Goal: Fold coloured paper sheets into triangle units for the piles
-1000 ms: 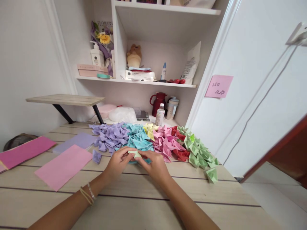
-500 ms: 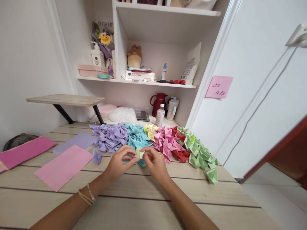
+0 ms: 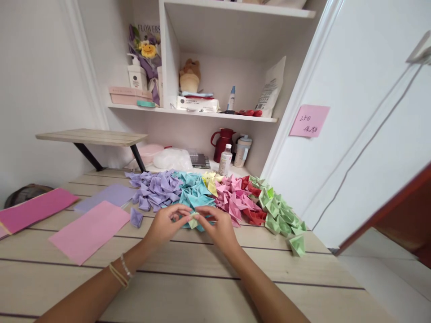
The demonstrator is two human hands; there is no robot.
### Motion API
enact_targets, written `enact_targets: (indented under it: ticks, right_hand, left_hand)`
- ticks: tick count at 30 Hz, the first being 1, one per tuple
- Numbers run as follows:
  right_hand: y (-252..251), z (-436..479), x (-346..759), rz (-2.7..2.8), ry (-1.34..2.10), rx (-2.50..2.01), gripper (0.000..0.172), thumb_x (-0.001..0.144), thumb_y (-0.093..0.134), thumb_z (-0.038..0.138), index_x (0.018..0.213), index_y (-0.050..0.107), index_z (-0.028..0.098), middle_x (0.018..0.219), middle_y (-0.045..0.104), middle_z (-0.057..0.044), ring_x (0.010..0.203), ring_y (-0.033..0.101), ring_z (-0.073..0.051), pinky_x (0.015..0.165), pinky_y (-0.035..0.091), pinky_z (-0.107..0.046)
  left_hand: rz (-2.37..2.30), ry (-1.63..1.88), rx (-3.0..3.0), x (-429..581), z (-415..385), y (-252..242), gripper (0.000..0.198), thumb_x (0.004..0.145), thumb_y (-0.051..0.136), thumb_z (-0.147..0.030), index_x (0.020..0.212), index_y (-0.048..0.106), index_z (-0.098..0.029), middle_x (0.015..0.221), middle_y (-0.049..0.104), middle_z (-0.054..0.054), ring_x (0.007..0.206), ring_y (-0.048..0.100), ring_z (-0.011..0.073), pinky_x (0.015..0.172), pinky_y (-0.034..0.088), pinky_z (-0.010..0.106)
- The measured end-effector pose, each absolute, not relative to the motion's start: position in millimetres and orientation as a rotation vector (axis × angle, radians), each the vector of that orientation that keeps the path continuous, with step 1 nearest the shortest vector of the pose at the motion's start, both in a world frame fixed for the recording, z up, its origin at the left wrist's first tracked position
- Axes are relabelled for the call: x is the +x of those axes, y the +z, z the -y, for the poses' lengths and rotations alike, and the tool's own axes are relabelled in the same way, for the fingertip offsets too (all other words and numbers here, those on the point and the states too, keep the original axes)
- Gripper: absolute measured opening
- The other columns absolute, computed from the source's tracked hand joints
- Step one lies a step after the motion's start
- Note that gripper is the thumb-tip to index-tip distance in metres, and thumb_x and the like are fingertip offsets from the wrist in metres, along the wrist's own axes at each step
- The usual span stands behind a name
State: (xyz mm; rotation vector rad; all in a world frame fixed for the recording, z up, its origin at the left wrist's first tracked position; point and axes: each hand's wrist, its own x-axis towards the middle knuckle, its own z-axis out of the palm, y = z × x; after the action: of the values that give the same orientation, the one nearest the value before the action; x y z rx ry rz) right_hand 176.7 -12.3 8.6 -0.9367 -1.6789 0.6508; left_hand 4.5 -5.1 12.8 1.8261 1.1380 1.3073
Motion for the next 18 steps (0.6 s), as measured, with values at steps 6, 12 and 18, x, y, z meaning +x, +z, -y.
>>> enact_targets:
  ticks: [6,12,18]
  right_hand:
    - [7.3,12.1,177.8,1.762,0.582,-0.997,0.011,0.075,0.059,0.021,0.077,0.07,0.022,0.076,0.071,-0.003,0.07,0.064,-0.019,0.066,0.051,-0.031]
    - [7.5,10.3,178.9,1.741,0.632,-1.022,0.007,0.07,0.063,0.022,0.071,0.07,0.022,0.082,0.07,-0.004,0.079,0.064,-0.021,0.068,0.05,-0.031]
    - [6.9,14.2,171.1,1.711,0.893,-0.947,0.011,0.075,0.056,0.023,0.076,0.065,0.017,0.072,0.066,-0.003,0.065,0.06,-0.014,0.056,0.046,-0.022]
  left_hand:
    - [-1.107,1.248,2.135,6.6,10.4,17.2,0.016,0.076,0.057,-0.03,0.069,0.07,-0.022,0.07,0.065,0.003,0.067,0.057,0.0164,0.059,0.042,0.024]
    - [-1.112,1.377,1.933,6.7,12.4,19.8,0.016,0.074,0.059,-0.03,0.068,0.067,-0.019,0.072,0.064,0.004,0.072,0.057,0.0177,0.063,0.044,0.024]
    - [-1.047,1.39,1.442,9.1,8.1,15.2,0.02,0.071,0.062,-0.035,0.07,0.06,-0.015,0.061,0.058,-0.001,0.053,0.053,0.0105,0.053,0.047,0.021]
